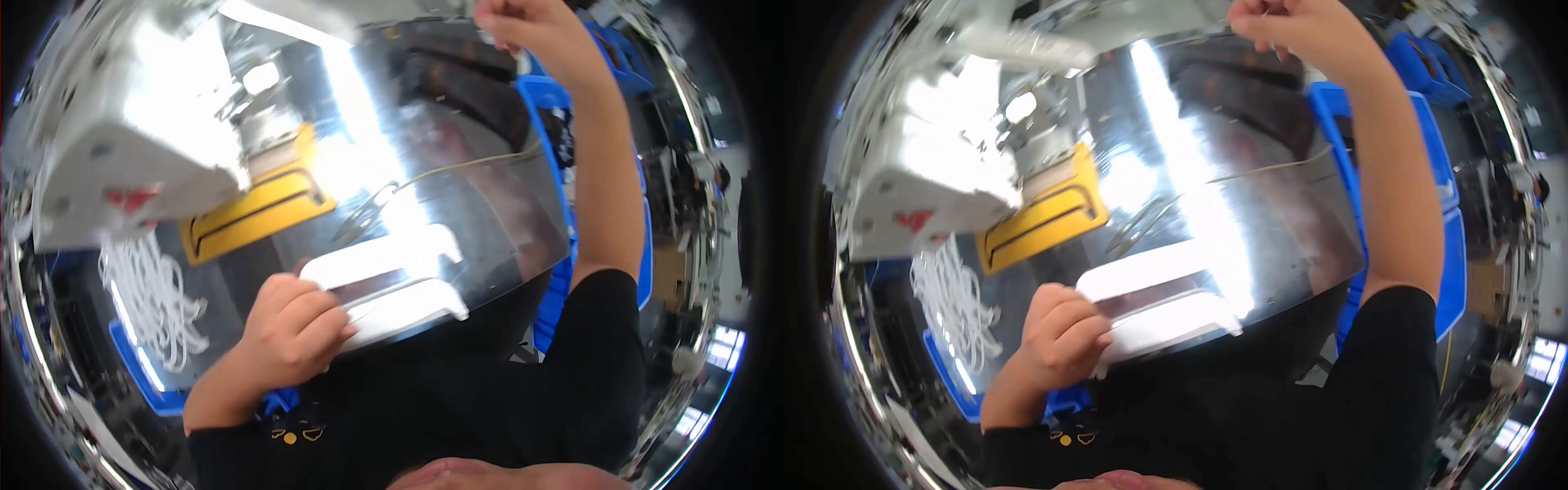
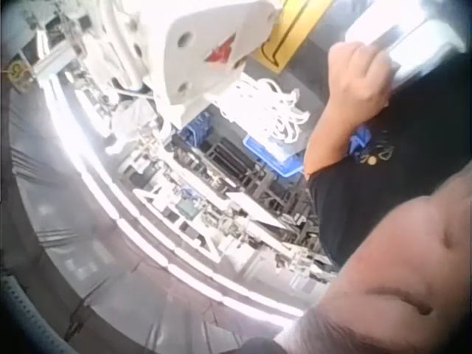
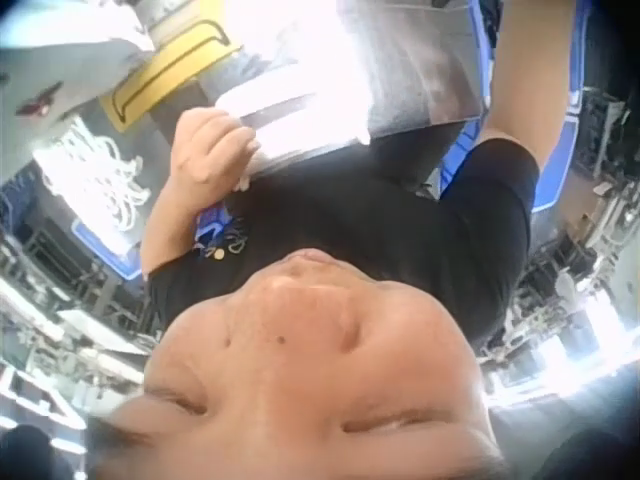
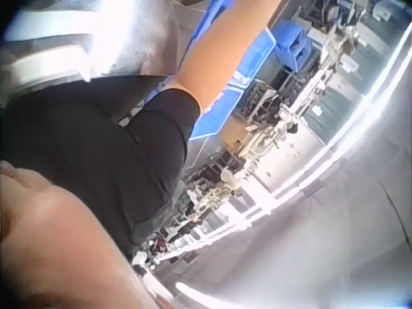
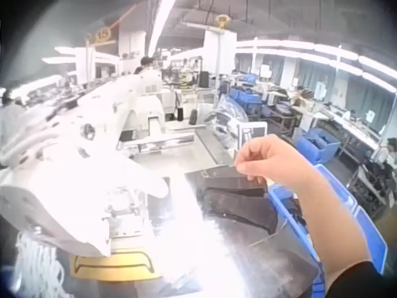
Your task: Operating an industrial sewing machine to assemble leather and fabric components using templates.
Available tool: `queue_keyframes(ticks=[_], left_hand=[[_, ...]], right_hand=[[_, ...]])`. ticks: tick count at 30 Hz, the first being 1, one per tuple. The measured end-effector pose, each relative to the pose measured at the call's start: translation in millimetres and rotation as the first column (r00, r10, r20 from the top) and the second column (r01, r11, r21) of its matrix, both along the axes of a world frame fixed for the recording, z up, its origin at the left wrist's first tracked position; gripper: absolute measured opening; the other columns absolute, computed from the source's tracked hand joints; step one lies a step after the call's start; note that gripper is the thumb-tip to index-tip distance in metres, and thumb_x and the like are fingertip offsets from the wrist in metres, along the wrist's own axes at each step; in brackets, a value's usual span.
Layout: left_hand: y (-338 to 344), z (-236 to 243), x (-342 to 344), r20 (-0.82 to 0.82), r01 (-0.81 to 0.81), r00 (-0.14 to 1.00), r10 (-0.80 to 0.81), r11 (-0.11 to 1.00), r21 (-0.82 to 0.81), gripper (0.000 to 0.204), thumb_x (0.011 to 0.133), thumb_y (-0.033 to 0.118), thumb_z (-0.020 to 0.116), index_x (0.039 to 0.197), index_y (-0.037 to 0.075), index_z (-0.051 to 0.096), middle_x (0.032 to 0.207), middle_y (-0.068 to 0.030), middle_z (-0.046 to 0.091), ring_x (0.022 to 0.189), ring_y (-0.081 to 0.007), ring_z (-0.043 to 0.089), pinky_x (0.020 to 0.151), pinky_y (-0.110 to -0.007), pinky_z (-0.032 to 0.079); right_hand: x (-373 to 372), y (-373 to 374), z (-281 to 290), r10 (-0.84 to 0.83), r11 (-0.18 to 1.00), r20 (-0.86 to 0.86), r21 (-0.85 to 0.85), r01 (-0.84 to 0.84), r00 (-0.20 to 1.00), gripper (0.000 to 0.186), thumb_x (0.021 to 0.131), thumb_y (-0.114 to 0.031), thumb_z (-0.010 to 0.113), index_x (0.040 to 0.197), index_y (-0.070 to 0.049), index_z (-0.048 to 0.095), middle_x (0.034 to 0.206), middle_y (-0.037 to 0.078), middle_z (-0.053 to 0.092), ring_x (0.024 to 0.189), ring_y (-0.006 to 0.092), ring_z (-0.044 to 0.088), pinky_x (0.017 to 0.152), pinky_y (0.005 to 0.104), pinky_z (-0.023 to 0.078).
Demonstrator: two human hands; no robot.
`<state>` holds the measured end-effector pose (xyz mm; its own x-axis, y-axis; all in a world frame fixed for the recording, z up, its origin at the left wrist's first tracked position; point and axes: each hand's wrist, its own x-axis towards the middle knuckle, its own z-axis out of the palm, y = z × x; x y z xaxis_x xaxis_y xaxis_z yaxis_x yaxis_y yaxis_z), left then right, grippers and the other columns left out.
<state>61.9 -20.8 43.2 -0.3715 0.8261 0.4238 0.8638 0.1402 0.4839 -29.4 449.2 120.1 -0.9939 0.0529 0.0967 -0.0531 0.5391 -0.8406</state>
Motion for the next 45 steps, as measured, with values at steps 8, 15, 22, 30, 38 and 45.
queue_keyframes(ticks=[8, 15, 22, 30, 38, 45], left_hand=[[-11.6, -9.9, -11.0, 0.009, 0.035, 0.999, -0.035, 0.998, 0.054, 0.025, 0.1, 0.024, 0.076, 0.08, 0.009, 0.071, 0.077, -0.0061, 0.064, 0.076, -0.0252, 0.068, 0.103, -0.05, 0.058], [-11.1, -17.3, -15.3, 0.163, -0.012, 0.987, -0.012, 0.989, 0.145, 0.042, 0.109, 0.034, 0.068, 0.079, 0.004, 0.066, 0.076, -0.0083, 0.064, 0.074, -0.0273, 0.069, 0.079, -0.047, 0.063], [-12.9, -14.6, -18.8, 0.178, -0.058, 0.983, 0.038, 0.992, 0.109, 0.033, 0.103, 0.029, 0.073, 0.08, 0.006, 0.07, 0.077, -0.0065, 0.065, 0.073, -0.0263, 0.069, 0.076, -0.044, 0.062], [-14.7, -16.6, -20.9, 0.189, -0.023, 0.982, 0.004, 0.995, 0.098, 0.036, 0.106, 0.032, 0.069, 0.083, 0.005, 0.068, 0.079, -0.0087, 0.065, 0.074, -0.0275, 0.067, 0.075, -0.045, 0.058], [-14.7, -20.2, -22.8, 0.184, -0.001, 0.983, -0.021, 0.993, 0.117, 0.033, 0.105, 0.029, 0.07, 0.082, 0.005, 0.068, 0.078, -0.0085, 0.065, 0.074, -0.0273, 0.067, 0.074, -0.044, 0.058], [-14.6, -22.1, -23.6, 0.188, 0.012, 0.982, -0.035, 0.992, 0.124, 0.033, 0.105, 0.029, 0.07, 0.083, 0.005, 0.068, 0.077, -0.0081, 0.065, 0.073, -0.0269, 0.067, 0.073, -0.043, 0.058]], right_hand=[[-96.8, 191.3, -149.1, -0.378, 0.593, -0.373, 0.605, 0.531, 0.847, 0.024, 0.088, -0.014, 0.073, 0.108, -0.017, 0.084, 0.153, 0.017, 0.068, 0.127, 0.0378, 0.073, 0.108, 0.0476, 0.057], [-93.0, 168.4, -213.9, -0.488, 0.573, -0.363, 0.552, 0.605, 0.793, 0.019, 0.084, -0.012, 0.067, 0.096, -0.015, 0.082, 0.166, 0.007, 0.06, 0.13, 0.0384, 0.07, 0.109, 0.0512, 0.056], [-80.8, 168.1, -220.5, -0.471, 0.469, -0.352, 0.677, 0.567, 0.809, 0.027, 0.091, -0.021, 0.061, 0.1, -0.014, 0.086, 0.153, 0.003, 0.071, 0.134, 0.0327, 0.068, 0.112, 0.0473, 0.056], [-84.7, 166.5, -219.8, -0.494, 0.507, -0.223, 0.712, 0.486, 0.841, 0.034, 0.095, -0.024, 0.058, 0.11, -0.015, 0.087, 0.158, 0.002, 0.068, 0.138, 0.0292, 0.067, 0.114, 0.0479, 0.056], [-86.1, 167.1, -220.5, -0.483, 0.517, -0.252, 0.691, 0.505, 0.839, 0.033, 0.095, -0.025, 0.057, 0.108, -0.015, 0.086, 0.159, 0.003, 0.066, 0.137, 0.0301, 0.068, 0.113, 0.0489, 0.056], [-89.2, 175.9, -226.3, -0.558, 0.569, -0.307, 0.535, 0.624, 0.771, 0.039, 0.093, -0.022, 0.064, 0.128, -0.013, 0.078, 0.16, 0.012, 0.064, 0.138, 0.0377, 0.066, 0.115, 0.0496, 0.053]])
